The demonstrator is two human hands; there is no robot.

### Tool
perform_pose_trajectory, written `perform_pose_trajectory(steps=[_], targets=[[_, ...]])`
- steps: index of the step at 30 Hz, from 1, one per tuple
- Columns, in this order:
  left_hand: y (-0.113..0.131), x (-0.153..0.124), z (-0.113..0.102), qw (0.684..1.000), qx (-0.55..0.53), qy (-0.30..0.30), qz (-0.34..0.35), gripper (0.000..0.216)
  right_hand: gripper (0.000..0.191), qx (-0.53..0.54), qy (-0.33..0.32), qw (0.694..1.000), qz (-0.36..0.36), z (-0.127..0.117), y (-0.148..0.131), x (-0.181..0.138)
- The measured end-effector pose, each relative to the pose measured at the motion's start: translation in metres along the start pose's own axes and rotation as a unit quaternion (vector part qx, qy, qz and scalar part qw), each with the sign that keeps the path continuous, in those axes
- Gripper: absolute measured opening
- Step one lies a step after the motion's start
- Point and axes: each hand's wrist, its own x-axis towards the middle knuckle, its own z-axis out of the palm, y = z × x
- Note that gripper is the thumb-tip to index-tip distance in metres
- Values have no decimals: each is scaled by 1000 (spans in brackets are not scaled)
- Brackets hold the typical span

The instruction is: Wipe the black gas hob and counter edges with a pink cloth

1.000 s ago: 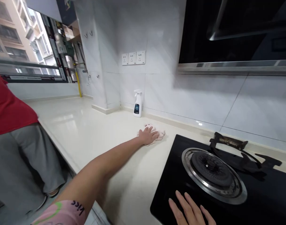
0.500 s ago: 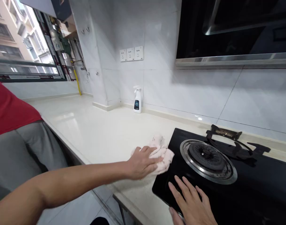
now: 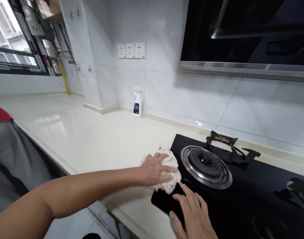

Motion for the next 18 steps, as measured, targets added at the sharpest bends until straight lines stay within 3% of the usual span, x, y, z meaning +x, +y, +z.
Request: perform_pose_trajectory(steps=[3,8,11,15,18], targets=[[-10,58,-8,998,-29,-45,-35,60,30,-7,9,1000,-9,2,-1,3],[-29,145,-7,995,-39,-26,-89,71,33,-5,-24,1000,-16,11,3,1],[-34,183,-5,992,-41,-18,-120,77,33,23,-49,999,0,13,5,-1],[-32,200,-2,989,-38,-9,-145,75,35,40,-45,998,17,8,6,0],[-24,182,0,990,-30,-5,-137,70,33,58,-40,998,4,0,7,4]])
